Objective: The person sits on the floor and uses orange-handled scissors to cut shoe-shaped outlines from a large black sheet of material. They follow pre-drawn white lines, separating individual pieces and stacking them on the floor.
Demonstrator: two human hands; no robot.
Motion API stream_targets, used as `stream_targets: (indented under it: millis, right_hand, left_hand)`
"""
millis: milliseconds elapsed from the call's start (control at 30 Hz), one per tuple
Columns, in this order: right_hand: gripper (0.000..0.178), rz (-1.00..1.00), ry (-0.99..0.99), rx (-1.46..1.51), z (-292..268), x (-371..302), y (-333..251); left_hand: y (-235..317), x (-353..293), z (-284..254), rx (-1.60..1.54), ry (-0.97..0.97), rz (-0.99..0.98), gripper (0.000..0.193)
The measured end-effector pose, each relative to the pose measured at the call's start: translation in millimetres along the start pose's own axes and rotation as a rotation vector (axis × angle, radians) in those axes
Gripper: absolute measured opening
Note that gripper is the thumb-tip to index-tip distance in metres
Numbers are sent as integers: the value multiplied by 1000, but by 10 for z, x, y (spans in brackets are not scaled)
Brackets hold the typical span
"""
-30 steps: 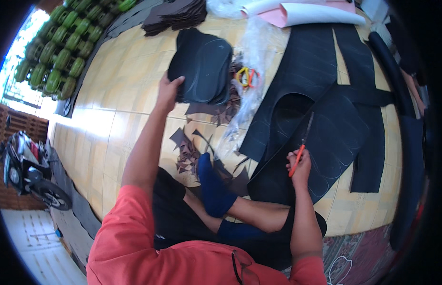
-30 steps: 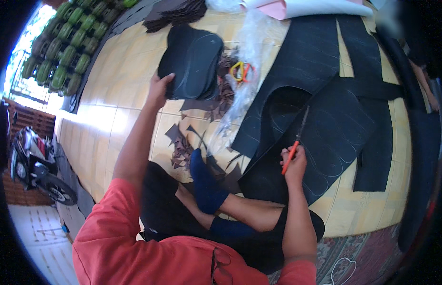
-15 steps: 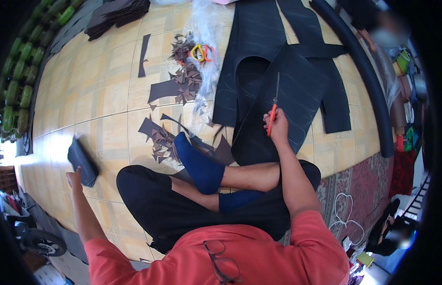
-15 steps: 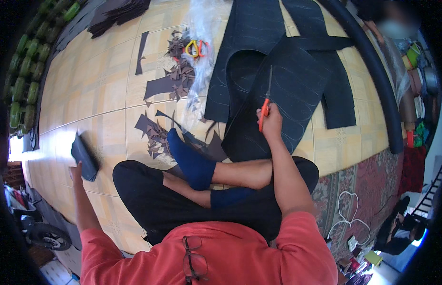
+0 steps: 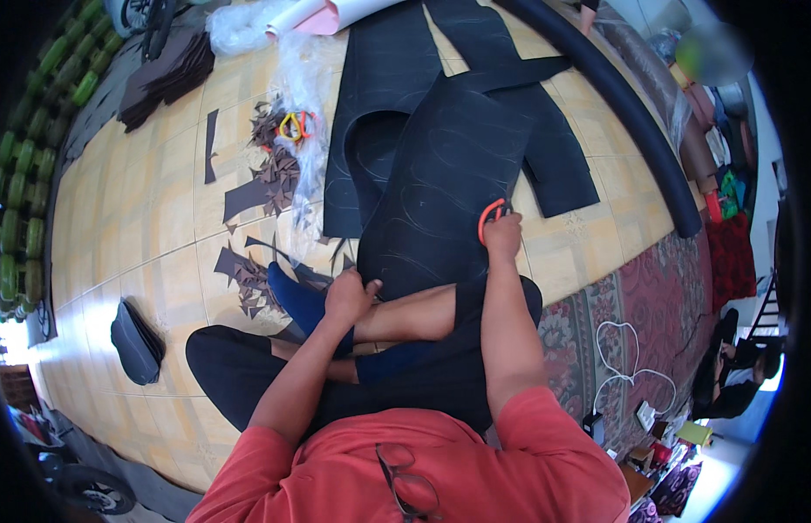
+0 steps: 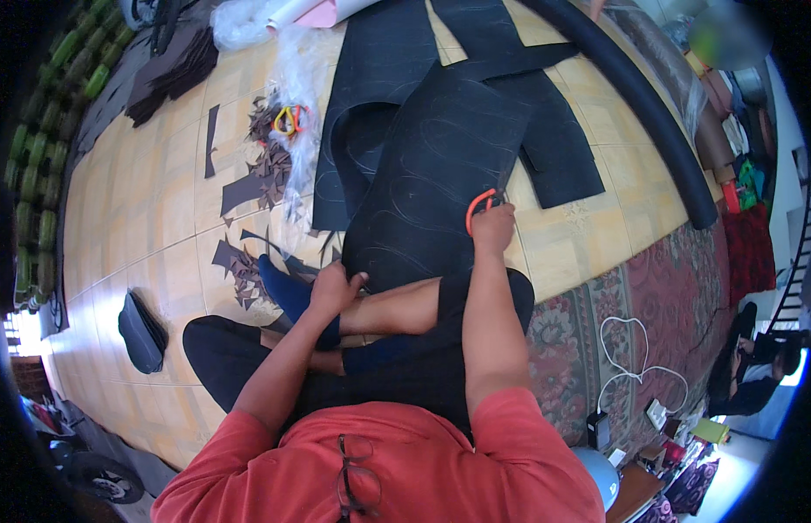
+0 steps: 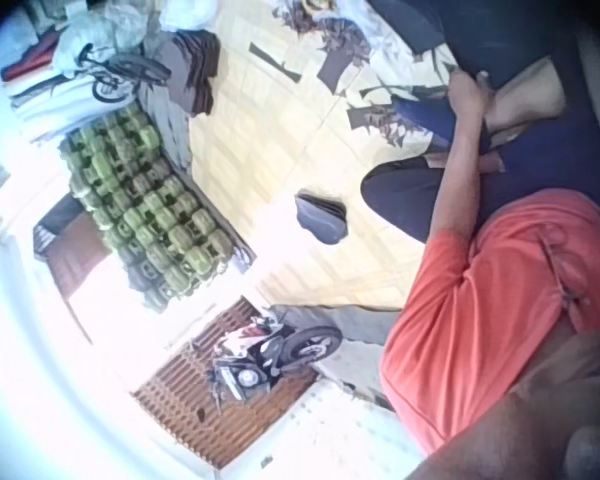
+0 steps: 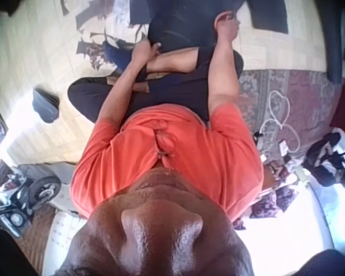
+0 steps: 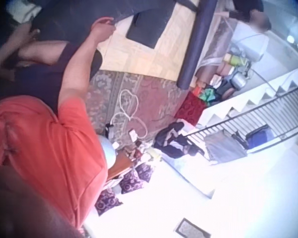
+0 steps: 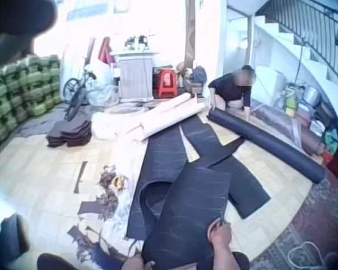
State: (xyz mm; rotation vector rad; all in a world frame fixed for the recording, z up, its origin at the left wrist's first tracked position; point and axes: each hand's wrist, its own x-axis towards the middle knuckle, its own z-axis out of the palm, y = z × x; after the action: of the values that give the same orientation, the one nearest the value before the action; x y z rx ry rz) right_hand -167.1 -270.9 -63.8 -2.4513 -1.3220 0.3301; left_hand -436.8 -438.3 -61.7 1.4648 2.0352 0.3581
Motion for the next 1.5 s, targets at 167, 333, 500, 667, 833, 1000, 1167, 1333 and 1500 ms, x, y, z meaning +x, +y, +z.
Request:
stream_targets:
  millis: [167,333,500,667,833,1000,1167,1333,1500]
  right_hand:
    - [47,41,39,39,127,71,-47]
    - [38,26,75,500,319,121,-221]
    - [29,9,-285,1324,99,-540,-578]
    - [21,326,-752,1605,-649,-2343,-910]
    - [18,106,-1611,1200,-795,-3199,-607]
    - [18,-222,-1242,1065,-685,-2720,-649]
    - [26,-623,-425,526,-481,-1523,-660]
    - [29,-494,-208,368,-89,-975,-212]
    - [28,-408,-166,416,-177,-870,-224]
  left_hand:
    - [175,51,-143,131,61,138,30]
    - [230,284,-610,-128,510,128,28]
    - [-242,619,-1775,-313,824,119,31]
    - [-1202,85,-2793,-1195,334,-47,31]
    - [-1392,-815,-1996,-1747,287,-124,50]
    - [-1229,-1266,-1420,-1934,612,-294,61]
    - [-874,-1742,-1272,-1574,431,-268,61]
    - [-898,-1450,-1241,-1268,644,-464,52]
    - [-1721,-1059,-2162,-956,881,-201,46]
